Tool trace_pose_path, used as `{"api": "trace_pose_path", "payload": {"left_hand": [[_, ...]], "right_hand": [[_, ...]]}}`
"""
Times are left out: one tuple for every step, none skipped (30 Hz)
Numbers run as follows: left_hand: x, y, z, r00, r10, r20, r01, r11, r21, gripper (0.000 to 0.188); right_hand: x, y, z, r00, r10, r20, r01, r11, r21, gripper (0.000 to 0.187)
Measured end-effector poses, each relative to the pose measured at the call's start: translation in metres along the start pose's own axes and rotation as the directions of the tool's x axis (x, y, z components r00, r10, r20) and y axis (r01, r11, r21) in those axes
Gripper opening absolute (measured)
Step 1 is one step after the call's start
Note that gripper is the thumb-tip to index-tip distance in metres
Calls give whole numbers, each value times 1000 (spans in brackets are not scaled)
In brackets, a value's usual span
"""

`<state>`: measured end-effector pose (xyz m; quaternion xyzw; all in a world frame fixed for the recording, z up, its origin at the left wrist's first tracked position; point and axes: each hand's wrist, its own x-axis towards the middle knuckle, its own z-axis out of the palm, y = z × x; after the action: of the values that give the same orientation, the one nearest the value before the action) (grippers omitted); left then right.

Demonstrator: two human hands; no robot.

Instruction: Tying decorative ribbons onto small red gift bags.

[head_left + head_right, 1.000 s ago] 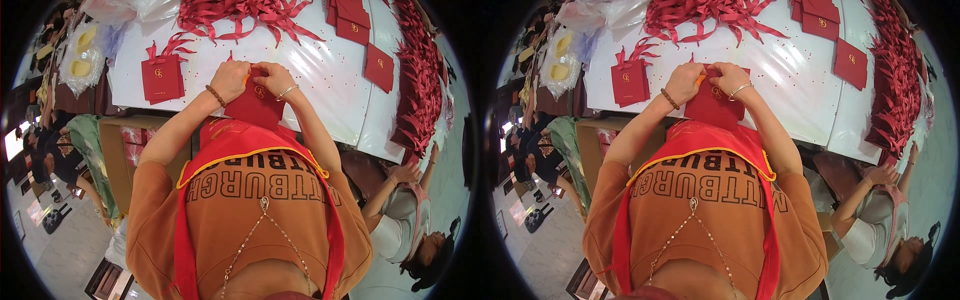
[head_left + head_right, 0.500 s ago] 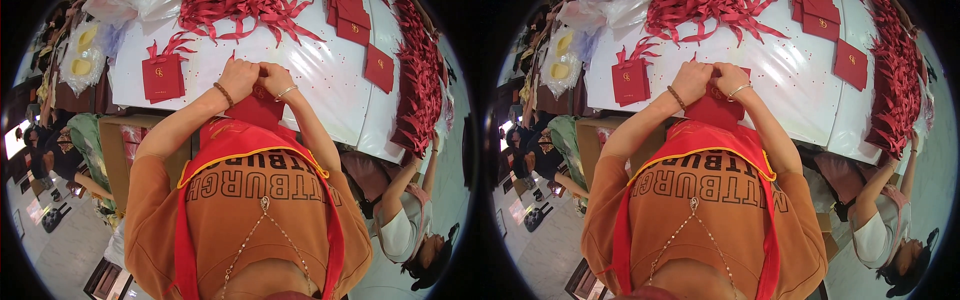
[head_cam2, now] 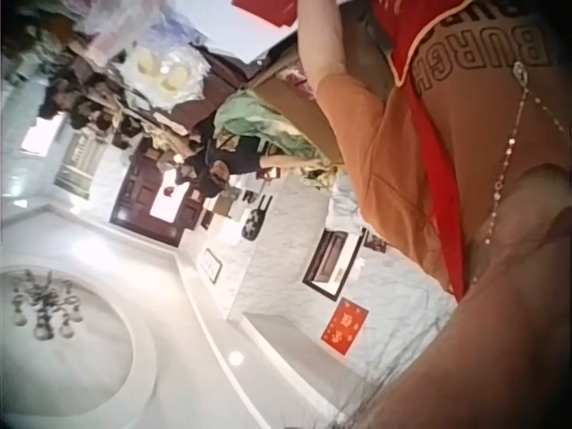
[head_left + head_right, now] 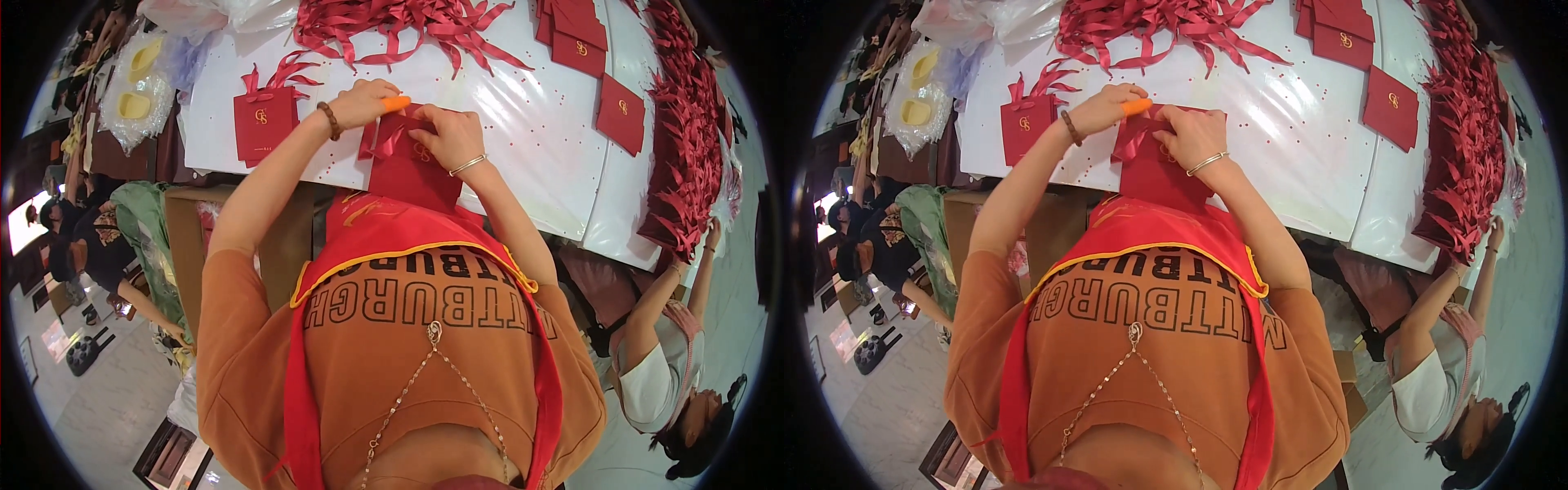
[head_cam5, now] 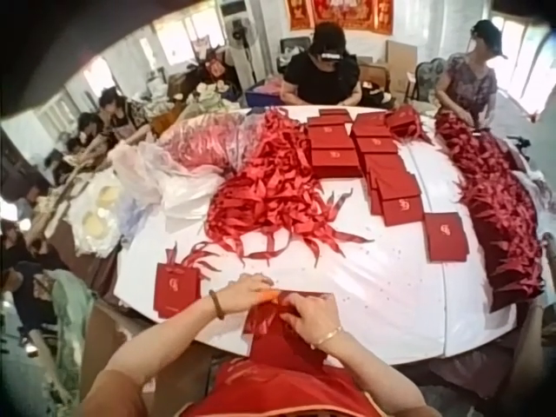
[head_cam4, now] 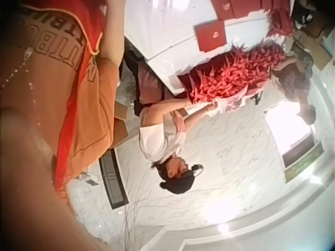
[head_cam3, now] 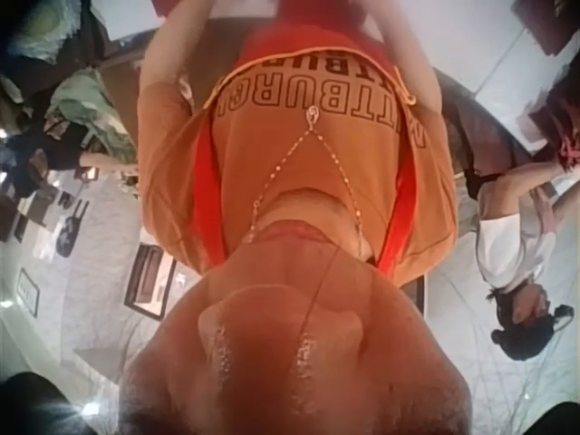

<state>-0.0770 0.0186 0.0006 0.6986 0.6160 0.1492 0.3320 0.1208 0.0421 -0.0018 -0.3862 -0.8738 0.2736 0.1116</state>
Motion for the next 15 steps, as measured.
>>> {"api": "trace_pose_path", "payload": {"left_hand": [[7,-6,-5,982,-52,183,90,974,-206,24],[13,-10,-6,982,-50,181,88,975,-206,24],[18,-14,-6,941,-6,338,86,971,-221,24],[20,-9,-8,872,39,487,88,968,-235,25],[21,-4,-11,868,104,485,85,932,-353,21],[25,0,-17,869,105,484,85,932,-353,21],[28,4,-23,812,76,578,149,931,-332,19],[31,7,-25,745,49,665,211,929,-304,17],[32,8,-25,731,46,680,221,928,-300,16],[33,4,-20,734,47,678,219,928,-301,16],[33,-3,-11,776,57,628,194,926,-324,15],[34,-10,-5,816,67,575,167,924,-344,15],[37,-5,-4,812,70,580,165,924,-344,15],[41,2,-3,849,-78,523,283,902,-325,16],[43,6,-3,859,-228,458,397,862,-315,17]], "right_hand": [[1,0,1,999,-50,-2,50,998,40,22],[1,-1,1,995,-100,-6,100,992,80,21],[1,-4,-1,995,-102,-6,102,992,78,21],[0,-8,-6,995,-103,13,102,993,65,20],[-1,-11,-8,994,-104,33,103,993,52,19],[-2,-11,-8,994,-105,32,103,993,51,19],[-2,-12,-8,993,-113,37,112,993,31,18],[-2,-13,-9,992,-122,43,121,993,10,18],[-2,-12,-7,992,-121,42,121,993,8,18],[-2,-11,-4,989,-146,19,146,989,8,17],[-2,-10,-2,985,-171,-3,171,985,8,17],[-2,-8,-1,985,-174,-2,174,985,7,17],[-2,-5,-1,982,-187,-21,188,978,90,16],[-2,-2,0,979,-199,-42,203,964,171,16],[-2,-3,1,980,-194,-43,198,965,171,16]]}}
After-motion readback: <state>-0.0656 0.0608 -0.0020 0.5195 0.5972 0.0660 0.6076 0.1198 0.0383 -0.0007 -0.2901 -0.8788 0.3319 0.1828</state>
